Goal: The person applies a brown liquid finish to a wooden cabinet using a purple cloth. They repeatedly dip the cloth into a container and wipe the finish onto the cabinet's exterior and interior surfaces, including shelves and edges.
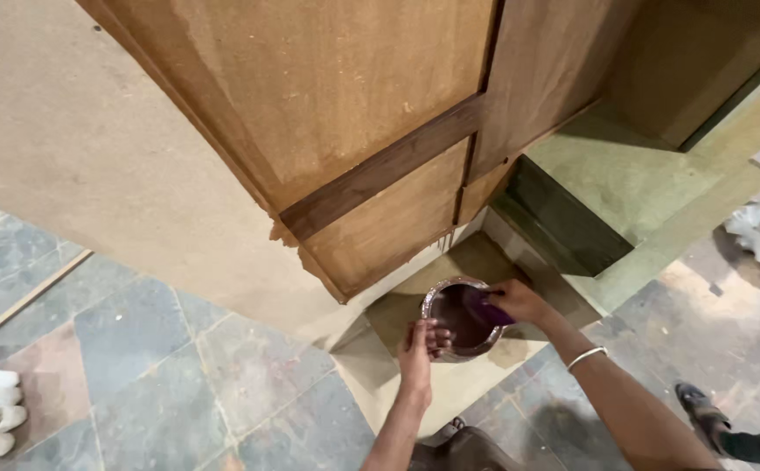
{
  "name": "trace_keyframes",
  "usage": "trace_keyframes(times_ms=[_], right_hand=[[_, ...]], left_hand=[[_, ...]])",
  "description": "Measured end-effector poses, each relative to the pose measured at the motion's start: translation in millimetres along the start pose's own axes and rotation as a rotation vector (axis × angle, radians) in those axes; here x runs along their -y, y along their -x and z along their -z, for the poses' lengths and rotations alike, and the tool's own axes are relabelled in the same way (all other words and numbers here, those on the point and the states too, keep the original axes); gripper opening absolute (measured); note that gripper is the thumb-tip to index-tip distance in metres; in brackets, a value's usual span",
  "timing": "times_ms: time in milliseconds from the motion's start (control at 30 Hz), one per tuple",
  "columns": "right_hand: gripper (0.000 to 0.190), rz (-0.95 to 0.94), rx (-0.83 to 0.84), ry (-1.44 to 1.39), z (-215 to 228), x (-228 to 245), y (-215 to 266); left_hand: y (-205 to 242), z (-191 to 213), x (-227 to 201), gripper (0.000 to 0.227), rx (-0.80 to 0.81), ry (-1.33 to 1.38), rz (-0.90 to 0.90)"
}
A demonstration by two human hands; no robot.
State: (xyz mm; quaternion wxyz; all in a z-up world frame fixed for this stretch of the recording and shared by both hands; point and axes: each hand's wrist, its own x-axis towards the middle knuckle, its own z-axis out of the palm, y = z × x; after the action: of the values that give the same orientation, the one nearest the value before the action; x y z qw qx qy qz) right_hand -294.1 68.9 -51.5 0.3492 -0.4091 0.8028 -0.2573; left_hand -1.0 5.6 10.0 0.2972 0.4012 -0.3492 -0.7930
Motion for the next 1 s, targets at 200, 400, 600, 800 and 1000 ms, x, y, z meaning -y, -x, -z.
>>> trace_keyframes(times_ms=[200,400,600,800,1000], right_hand=[[0.032,0.06,-0.123,0.11,11.2,-3.2,10.0],[0.037,0.155,-0.116,0.181,-22.5,48.0,16.8],[0.032,0.037,0.114,0.655,-67.1,77.3,1.4],[0.028,0.005,0.113,0.654,-81.4,76.5,8.0],[0.037,-0.092,0.205,0.527,-69.5,108.7,28.2]], left_hand=[[4.8,1.8,-11.1,0.032,0.013,0.005,0.02],[-0.6,9.6,-6.6,0.033,0.047,-0.052,0.032],[-7.4,6.2,0.8,0.032,0.035,-0.09,0.045],[-2.2,6.9,-2.3,0.031,0.022,-0.07,0.076],[-6.9,4.9,2.6,0.03,0.039,-0.071,0.102]])
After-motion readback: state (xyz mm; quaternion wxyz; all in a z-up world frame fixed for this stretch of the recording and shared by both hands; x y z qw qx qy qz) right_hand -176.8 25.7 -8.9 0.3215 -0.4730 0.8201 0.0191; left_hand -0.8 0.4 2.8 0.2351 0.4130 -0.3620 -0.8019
